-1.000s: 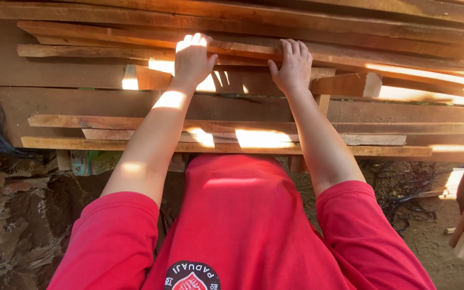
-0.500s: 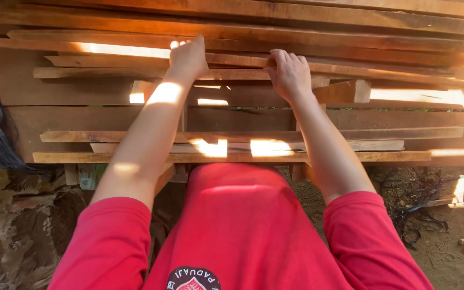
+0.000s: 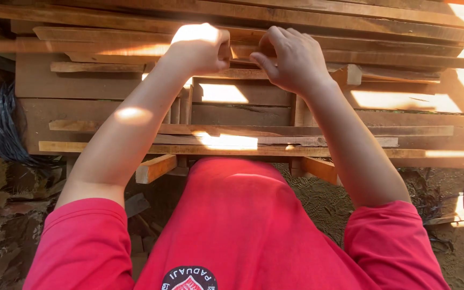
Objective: Sorting through a stack of wooden planks and moving selected pieces to a separate pile.
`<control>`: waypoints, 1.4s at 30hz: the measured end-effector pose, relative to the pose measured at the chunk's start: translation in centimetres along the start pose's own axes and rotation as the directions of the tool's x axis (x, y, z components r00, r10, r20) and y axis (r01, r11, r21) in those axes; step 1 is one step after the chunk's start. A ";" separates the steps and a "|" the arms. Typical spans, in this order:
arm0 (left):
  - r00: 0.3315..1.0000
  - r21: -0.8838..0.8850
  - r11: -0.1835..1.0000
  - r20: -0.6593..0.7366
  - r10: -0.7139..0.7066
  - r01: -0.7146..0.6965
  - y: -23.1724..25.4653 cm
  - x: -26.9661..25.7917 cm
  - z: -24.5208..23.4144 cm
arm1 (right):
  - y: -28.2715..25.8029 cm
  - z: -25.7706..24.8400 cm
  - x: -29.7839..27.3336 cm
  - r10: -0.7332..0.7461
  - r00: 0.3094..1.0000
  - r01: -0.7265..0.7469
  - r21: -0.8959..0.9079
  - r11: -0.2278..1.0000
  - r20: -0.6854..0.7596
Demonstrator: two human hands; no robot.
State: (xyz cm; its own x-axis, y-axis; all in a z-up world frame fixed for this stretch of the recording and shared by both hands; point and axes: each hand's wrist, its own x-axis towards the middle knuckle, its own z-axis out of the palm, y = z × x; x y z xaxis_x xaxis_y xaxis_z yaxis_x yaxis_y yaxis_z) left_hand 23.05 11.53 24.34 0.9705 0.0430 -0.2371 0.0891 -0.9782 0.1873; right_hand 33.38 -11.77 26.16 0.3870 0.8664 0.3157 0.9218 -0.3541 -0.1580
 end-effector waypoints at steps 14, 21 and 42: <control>0.962 -0.394 0.919 0.239 0.132 -0.028 1.6 -4.2 3.4 | -0.9 0.0 -3.0 0.156 0.673 -0.497 0.285 0.819 0.723; 0.907 -0.235 0.967 0.421 0.015 0.094 1.0 -1.4 12.4 | 0.7 9.6 -5.9 0.172 0.619 -0.464 0.181 0.867 0.766; 0.925 -0.317 0.919 0.362 -0.114 0.237 0.9 -1.3 23.2 | 2.3 22.7 -11.8 0.292 0.516 -0.573 0.072 0.816 0.805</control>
State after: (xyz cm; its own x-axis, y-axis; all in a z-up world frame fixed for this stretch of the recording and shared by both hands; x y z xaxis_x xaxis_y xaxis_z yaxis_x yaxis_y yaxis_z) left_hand 16.68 5.93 2.71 0.8067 0.0775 -0.5859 0.3825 -0.8241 0.4178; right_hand 30.36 -14.78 0.86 0.4485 0.6273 -0.6367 0.5287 -0.7606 -0.3769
